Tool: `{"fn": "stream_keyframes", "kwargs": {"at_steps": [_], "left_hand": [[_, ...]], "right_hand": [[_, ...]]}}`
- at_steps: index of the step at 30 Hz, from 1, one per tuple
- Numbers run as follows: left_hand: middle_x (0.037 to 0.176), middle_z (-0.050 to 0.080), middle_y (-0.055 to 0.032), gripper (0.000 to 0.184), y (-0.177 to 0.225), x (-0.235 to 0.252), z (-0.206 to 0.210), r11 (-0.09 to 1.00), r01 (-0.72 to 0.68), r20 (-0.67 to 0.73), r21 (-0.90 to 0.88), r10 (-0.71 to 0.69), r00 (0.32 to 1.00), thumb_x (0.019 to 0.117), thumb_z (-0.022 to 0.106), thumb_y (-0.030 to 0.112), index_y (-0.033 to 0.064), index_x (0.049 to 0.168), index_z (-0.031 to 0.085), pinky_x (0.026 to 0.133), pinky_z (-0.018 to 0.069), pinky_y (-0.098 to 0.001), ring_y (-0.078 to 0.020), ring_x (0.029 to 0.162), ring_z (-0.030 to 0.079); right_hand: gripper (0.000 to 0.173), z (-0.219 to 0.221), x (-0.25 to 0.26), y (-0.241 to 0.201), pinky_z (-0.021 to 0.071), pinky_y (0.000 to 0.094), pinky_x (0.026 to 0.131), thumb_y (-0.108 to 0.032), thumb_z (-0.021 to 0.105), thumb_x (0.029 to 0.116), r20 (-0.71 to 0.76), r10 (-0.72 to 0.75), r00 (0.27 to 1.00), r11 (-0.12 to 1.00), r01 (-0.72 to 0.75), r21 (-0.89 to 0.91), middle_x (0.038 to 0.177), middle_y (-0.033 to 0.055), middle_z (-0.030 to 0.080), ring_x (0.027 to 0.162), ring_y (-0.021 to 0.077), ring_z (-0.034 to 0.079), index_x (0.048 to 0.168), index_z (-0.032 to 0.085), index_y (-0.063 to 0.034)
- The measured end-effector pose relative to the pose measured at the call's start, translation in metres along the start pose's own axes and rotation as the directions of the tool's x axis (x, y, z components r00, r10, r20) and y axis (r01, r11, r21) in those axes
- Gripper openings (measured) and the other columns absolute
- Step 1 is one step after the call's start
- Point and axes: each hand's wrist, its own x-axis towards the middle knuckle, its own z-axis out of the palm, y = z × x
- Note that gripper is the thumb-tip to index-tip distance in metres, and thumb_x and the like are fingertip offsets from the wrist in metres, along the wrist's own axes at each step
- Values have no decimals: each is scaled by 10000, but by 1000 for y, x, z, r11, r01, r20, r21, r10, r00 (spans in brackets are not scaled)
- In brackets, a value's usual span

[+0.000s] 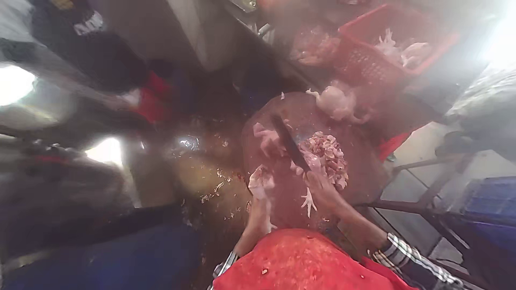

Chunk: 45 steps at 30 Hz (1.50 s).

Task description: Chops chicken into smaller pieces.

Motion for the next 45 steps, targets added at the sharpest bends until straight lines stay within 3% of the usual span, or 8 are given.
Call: {"fn": "stream_keyframes", "kwargs": {"at_steps": [7, 10, 16, 18, 23, 29, 36, 45], "left_hand": [[1025, 705, -173, 476, -25, 26, 19, 994, 106, -45, -24, -107, 993, 1077, 466, 155, 135, 1502, 252, 547, 582, -396, -276, 717, 707], [932, 681, -130, 462, -20, 18, 12, 993, 111, -30, 41, -110, 994, 1072, 494, 198, 149, 1485, 294, 510, 543, -350, -208, 630, 645], [866, 637, -57, 341, -4, -22, -53, 902, 222, 54, 371, -260, 964, 1071, 492, 225, 124, 1394, 452, 566, 513, -308, -133, 638, 578], [932, 657, -48, 362, 5, -42, -62, 907, 198, 105, 372, -253, 962, 1066, 490, 184, 108, 1418, 461, 678, 551, -315, -115, 736, 614], [788, 623, -76, 371, 4, -56, -84, 942, 127, 118, 311, -171, 978, 1062, 480, 163, 108, 1418, 393, 457, 468, -270, -138, 526, 541], [764, 602, -73, 352, 24, -56, -73, 944, 127, 177, 306, -187, 966, 1072, 446, 179, 118, 1414, 389, 438, 450, -262, -128, 506, 519], [788, 620, -94, 337, 19, -48, -70, 958, 120, 112, 260, -153, 982, 1073, 463, 165, 100, 1398, 401, 426, 463, -265, -142, 504, 537], [760, 604, -92, 254, -4, -40, -76, 978, 137, 38, 159, -145, 989, 1081, 425, 138, 61, 1322, 447, 414, 469, -275, -145, 496, 538]], "right_hand": [[832, 33, 2, -77, 549, 287, 652, -782, 218, 977, -219, -522, 824, 824, 554, 117, 815, 2, 588, 711, 55, 581, 1145, 599, -62], [619, 98, 0, 29, 600, 449, 807, -583, 313, 1075, 71, -115, 991, 993, 114, 17, 976, 81, 689, 856, 178, 682, 1321, 590, -87], [724, 106, 14, 67, 508, 430, 586, -660, 160, 1058, 406, 457, 791, 870, -494, -17, 846, 90, 580, 640, 227, 558, 1240, 579, -98], [706, 99, 15, 67, 521, 428, 614, -639, 180, 1068, 377, 410, 830, 900, -436, -19, 870, 95, 602, 668, 219, 578, 1214, 595, -88], [617, 63, -8, 43, 575, 452, 789, -598, 273, 1069, 266, 3, 964, 998, 15, -65, 917, 65, 652, 831, 187, 653, 1210, 629, -114], [812, 30, -27, -20, 583, 338, 831, -694, 203, 1035, 172, -376, 910, 926, 377, 28, 1022, 81, 665, 906, 110, 651, 1295, 588, -28], [637, 47, -20, 87, 538, 621, 856, -587, 224, 1079, 380, 258, 888, 900, -78, -429, 1026, 178, 684, 986, 358, 688, 1251, 592, -96], [697, 58, -37, 55, 574, 491, 790, -640, 211, 1057, 353, -183, 918, 955, 252, -159, 958, 106, 674, 888, 233, 683, 1227, 606, -92]]}}
